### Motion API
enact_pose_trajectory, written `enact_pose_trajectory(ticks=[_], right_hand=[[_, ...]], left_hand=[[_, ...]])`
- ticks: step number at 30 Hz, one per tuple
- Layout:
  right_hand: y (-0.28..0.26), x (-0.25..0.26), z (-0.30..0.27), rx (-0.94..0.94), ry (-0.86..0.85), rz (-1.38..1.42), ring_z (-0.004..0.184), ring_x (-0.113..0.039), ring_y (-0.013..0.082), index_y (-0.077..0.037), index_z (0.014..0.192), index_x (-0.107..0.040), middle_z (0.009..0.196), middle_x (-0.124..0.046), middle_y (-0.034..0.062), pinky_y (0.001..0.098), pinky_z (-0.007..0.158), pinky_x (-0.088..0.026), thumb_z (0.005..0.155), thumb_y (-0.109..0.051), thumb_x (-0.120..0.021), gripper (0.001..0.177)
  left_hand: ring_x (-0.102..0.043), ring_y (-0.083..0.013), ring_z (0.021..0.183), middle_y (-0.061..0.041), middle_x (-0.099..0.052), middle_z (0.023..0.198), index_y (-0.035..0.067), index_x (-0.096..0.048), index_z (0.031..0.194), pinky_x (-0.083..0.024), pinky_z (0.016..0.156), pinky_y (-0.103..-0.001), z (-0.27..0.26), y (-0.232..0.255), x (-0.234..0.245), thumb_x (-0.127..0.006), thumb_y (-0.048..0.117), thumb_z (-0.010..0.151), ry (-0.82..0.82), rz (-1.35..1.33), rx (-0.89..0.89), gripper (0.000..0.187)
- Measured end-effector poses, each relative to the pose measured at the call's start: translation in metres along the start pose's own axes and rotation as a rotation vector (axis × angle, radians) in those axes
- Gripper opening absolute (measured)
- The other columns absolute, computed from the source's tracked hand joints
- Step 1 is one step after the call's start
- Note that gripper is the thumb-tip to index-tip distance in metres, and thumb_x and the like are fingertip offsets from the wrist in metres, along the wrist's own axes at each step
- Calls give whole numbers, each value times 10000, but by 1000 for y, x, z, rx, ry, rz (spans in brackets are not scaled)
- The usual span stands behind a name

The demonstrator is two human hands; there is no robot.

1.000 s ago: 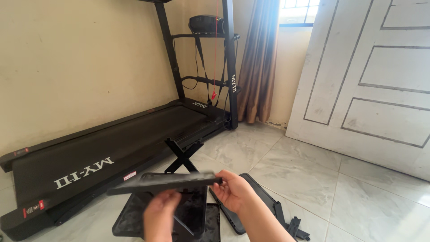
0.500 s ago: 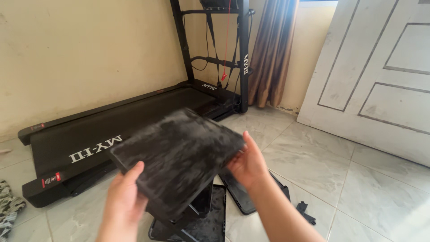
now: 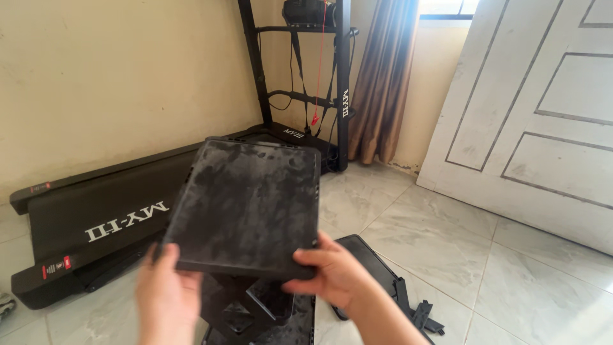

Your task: The person assembles a small black plastic stool by hand. They connect square platform pieces with X-shaped support frames, stacking them to form a multi-tiered structure.

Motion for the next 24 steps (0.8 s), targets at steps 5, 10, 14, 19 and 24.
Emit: enact_pose_trajectory(ticks=[5,10,14,19,24], right_hand=[[-17,20,11,146,-86,67,904,-750,253,-121,1489,-477,1129,-728,151,335,727,-654,869,65,-616,662],[5,26,24,159,9,190,893,-759,261,-50,1455,-462,1074,-721,169,338,776,-644,866,89,-638,631],[13,15,20,185,-22,300,891,-730,256,-158,1396,-503,1046,-685,135,391,829,-653,862,85,-627,599],[22,-3,22,235,72,416,932,-733,257,-207,1320,-511,1095,-694,101,424,863,-644,841,96,-609,576],[22,-4,19,223,93,362,940,-740,271,-126,1310,-498,1102,-692,139,425,876,-647,856,103,-625,523]], left_hand=[[-694,-257,1066,-187,-687,1207,-25,-589,1339,-590,946,-398,25,-4,15,-563,4,989,-111,129,-8,352],[-689,-238,1058,-131,-700,1200,-3,-598,1324,-580,938,-406,8,-22,-1,-565,43,1007,-162,3,-13,322],[-706,-254,1046,-103,-701,1187,40,-564,1257,-601,916,-442,-12,-35,-18,-564,31,958,-147,164,132,299],[-708,-242,1047,-115,-712,1140,70,-659,1207,-584,944,-399,-31,-40,-43,-631,15,899,-269,318,106,314],[-723,-247,992,-150,-718,1049,-41,-660,1047,-572,944,-383,-47,-71,-36,-682,89,921,-175,294,276,182]])
Point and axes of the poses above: each hand's wrist, its own z-axis towards the middle knuckle, its own x-axis out of the back of the hand, y = z × x, the point moved 8 cm from there along z, towards the middle knuckle
